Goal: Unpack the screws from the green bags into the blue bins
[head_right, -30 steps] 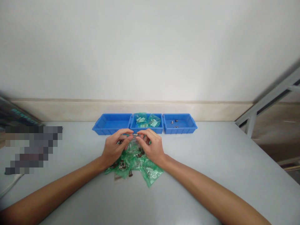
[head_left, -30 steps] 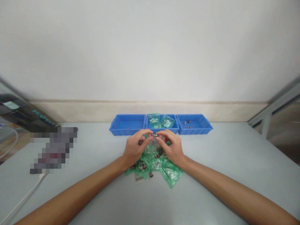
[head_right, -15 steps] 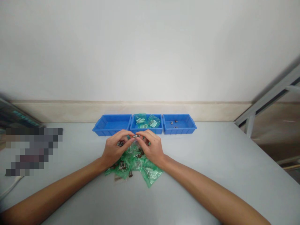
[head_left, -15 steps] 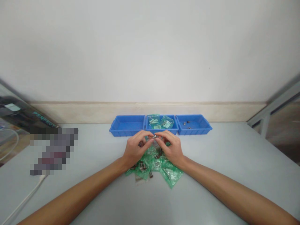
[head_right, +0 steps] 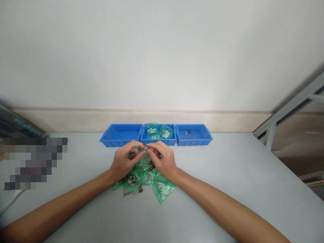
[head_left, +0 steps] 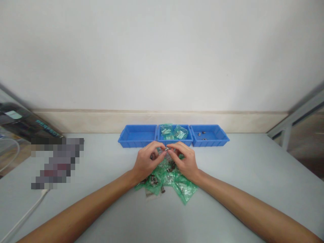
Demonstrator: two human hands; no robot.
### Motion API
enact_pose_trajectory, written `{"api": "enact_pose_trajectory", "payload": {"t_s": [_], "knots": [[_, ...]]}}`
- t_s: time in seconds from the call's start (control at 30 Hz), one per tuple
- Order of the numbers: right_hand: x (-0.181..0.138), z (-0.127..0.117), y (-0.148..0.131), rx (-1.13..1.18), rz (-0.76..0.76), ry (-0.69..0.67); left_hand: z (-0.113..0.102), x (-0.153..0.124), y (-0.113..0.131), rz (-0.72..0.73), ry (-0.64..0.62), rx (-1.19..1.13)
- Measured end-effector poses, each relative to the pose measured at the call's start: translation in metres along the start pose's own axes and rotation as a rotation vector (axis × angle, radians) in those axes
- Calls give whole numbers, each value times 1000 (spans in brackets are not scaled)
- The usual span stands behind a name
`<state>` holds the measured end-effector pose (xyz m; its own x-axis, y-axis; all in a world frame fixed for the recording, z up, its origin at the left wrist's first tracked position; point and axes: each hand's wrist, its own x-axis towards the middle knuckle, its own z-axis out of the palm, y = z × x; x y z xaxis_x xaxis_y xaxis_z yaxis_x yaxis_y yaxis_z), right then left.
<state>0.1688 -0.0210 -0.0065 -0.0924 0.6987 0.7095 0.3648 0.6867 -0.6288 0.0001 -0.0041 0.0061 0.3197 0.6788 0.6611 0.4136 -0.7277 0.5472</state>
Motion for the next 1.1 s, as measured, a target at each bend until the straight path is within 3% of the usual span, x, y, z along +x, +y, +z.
{"api": "enact_pose_trajectory", "payload": {"t_s": [1.1], "knots": [[-2,1,0,12,-3,14,-1,0,4,8,27,29]]}}
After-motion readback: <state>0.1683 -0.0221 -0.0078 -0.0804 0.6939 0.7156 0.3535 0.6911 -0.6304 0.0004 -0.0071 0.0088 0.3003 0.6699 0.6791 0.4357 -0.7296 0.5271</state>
